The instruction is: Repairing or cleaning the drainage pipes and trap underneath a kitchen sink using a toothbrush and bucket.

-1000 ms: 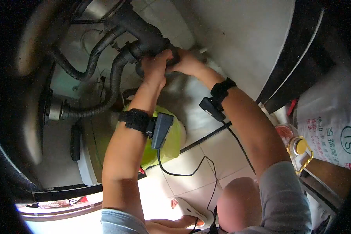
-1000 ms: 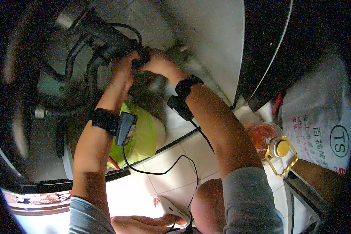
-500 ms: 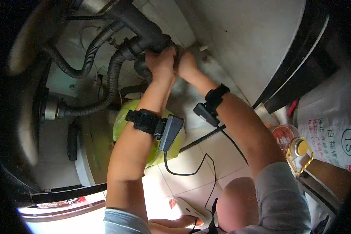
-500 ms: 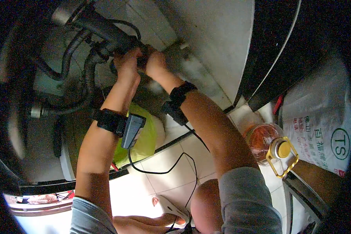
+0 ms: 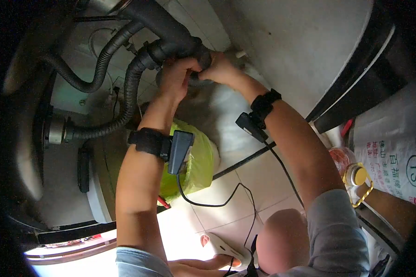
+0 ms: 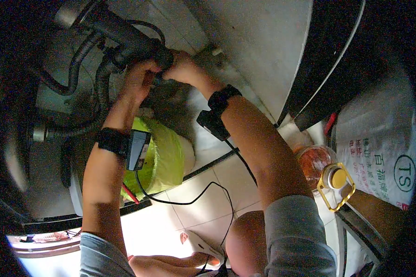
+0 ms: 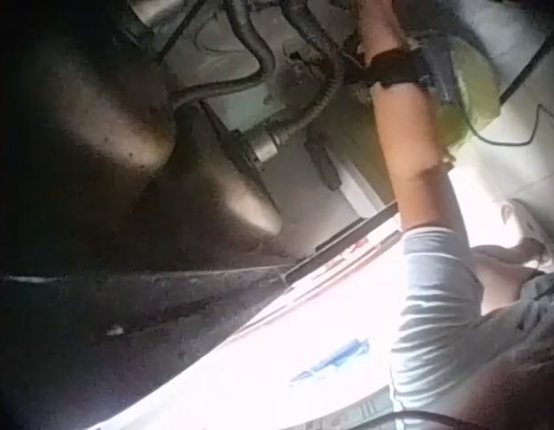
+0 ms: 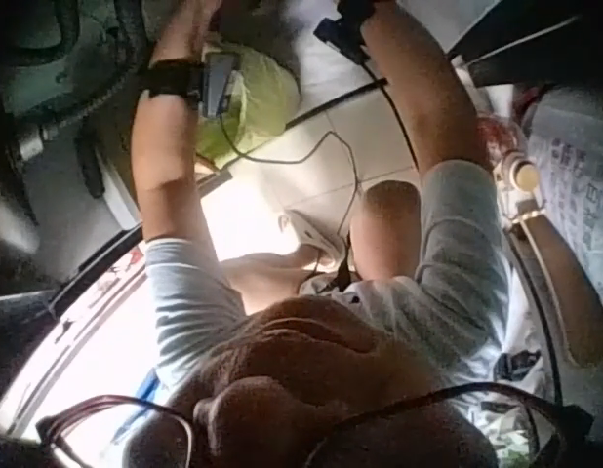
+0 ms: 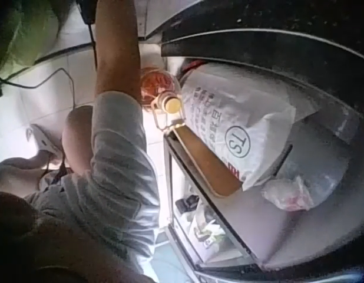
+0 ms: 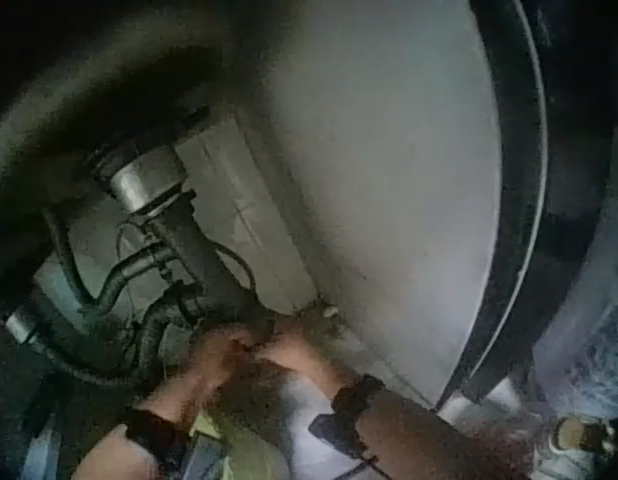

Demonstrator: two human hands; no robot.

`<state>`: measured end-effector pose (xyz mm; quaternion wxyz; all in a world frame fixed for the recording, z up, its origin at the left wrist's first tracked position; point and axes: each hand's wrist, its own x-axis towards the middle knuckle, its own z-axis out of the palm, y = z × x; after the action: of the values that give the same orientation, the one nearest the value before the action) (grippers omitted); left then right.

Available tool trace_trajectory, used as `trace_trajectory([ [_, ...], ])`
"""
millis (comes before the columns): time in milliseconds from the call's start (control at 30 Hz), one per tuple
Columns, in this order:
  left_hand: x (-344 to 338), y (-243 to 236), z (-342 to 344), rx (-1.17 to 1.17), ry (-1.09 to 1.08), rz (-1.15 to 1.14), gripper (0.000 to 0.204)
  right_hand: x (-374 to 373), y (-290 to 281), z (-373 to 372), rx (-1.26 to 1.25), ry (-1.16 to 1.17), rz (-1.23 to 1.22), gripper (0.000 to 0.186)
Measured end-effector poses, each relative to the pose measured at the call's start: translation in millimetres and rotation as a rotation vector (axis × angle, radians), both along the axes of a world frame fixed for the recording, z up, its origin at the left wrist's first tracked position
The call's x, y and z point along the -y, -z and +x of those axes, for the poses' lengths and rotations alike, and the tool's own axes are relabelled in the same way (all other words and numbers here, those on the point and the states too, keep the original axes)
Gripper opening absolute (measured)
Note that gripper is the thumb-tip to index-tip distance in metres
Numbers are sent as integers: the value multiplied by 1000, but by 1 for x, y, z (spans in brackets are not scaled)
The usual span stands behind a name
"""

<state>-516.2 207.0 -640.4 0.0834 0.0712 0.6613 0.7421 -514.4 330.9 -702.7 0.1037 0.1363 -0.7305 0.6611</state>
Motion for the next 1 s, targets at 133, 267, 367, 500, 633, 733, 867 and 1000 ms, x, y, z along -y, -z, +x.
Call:
trace_trajectory([
  [133,2,-6,-1,89,75,-77,24,-5,5,-8,145,5,125,47],
  [267,-3,-9,9,146,18,-60,27,-4,7,-2,-114,34,110,48],
  [367,-6,-3,18,-27,5,74,28,-12,-15,13,-106,64,-170,44],
  [500,-3,10,34,-53,-49,263,24,-26,-47,18,120,-284,-456,38],
  [633,-15,13,48,-121,-83,123,27,-28,-44,9,133,-302,-488,35],
  [733,-16,15,52,-123,-111,69,42,-25,-45,12,189,-272,-491,34],
  [867,-13,22,50,-85,-126,27,50,-24,-47,15,155,-271,-435,35],
  [1000,-23,21,53,-33,-204,15,55,-24,-38,7,123,-164,-424,31],
])
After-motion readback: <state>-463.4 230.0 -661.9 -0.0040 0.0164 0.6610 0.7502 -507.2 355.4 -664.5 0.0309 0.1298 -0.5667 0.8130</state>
